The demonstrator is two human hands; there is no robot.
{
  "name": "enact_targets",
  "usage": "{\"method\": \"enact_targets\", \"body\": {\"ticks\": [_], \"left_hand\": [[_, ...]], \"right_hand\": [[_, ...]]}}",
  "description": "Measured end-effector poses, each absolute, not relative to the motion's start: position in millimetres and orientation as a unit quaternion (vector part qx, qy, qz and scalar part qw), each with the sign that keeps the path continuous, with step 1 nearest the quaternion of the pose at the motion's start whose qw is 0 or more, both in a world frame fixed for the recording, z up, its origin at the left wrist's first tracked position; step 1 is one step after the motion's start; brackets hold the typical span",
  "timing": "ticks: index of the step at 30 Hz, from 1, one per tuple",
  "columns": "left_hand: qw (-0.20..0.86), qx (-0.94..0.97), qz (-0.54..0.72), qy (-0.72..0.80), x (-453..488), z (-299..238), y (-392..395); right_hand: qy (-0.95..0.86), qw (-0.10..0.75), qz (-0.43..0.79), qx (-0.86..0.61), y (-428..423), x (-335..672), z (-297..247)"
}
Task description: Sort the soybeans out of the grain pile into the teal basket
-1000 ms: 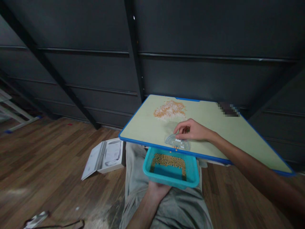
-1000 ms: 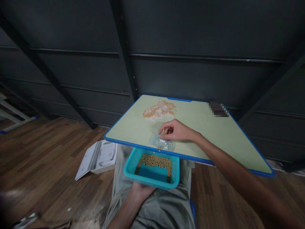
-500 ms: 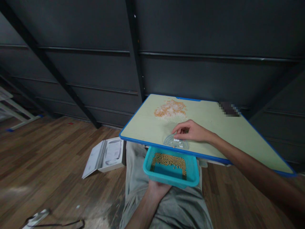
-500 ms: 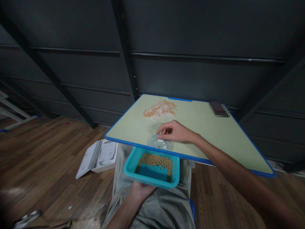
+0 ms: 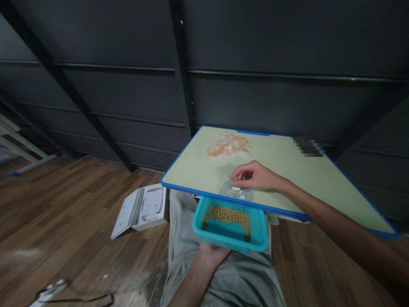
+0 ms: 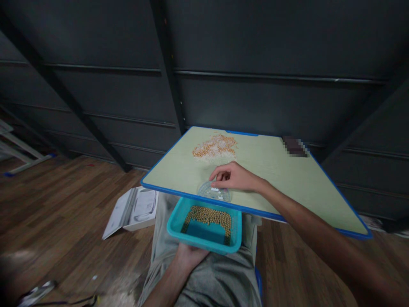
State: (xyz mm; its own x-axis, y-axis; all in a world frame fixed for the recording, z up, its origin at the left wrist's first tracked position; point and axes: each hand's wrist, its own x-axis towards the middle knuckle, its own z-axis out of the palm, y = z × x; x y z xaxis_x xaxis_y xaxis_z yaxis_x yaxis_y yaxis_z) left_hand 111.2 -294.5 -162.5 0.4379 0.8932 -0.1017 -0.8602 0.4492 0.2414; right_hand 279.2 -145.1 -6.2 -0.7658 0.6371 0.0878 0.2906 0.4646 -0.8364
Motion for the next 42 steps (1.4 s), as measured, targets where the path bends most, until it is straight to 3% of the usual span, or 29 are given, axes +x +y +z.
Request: {"method": "enact_targets", "body": {"ticks": [4, 10, 13, 22, 33, 42], "left_hand": [[0.842, 0.076, 0.523, 0.109, 112, -163, -295], [0.843, 0.069, 0.522, 0.109, 112, -160, -294], [0.842, 0.054, 0.522, 0.120, 112, -158, -296], [0.845, 0.037, 0.520, 0.124, 109, -158, -294], [0.841, 0.049, 0.528, 0.110, 106, -179, -297], [0.834, 0.043, 0.538, 0.114, 106, -186, -296]], "right_hand": [[-0.846, 0.231, 0.385, -0.289, -142, 275, -10], [-0.868, 0.324, 0.130, -0.353, -122, 282, -8], [-0.856, 0.346, 0.058, -0.380, -113, 291, -6], [-0.788, 0.457, 0.025, -0.412, -100, 307, 3], [-0.669, 0.413, -0.016, -0.617, -38, 382, -26], [-0.692, 0.411, 0.001, -0.594, -23, 393, -39]]}}
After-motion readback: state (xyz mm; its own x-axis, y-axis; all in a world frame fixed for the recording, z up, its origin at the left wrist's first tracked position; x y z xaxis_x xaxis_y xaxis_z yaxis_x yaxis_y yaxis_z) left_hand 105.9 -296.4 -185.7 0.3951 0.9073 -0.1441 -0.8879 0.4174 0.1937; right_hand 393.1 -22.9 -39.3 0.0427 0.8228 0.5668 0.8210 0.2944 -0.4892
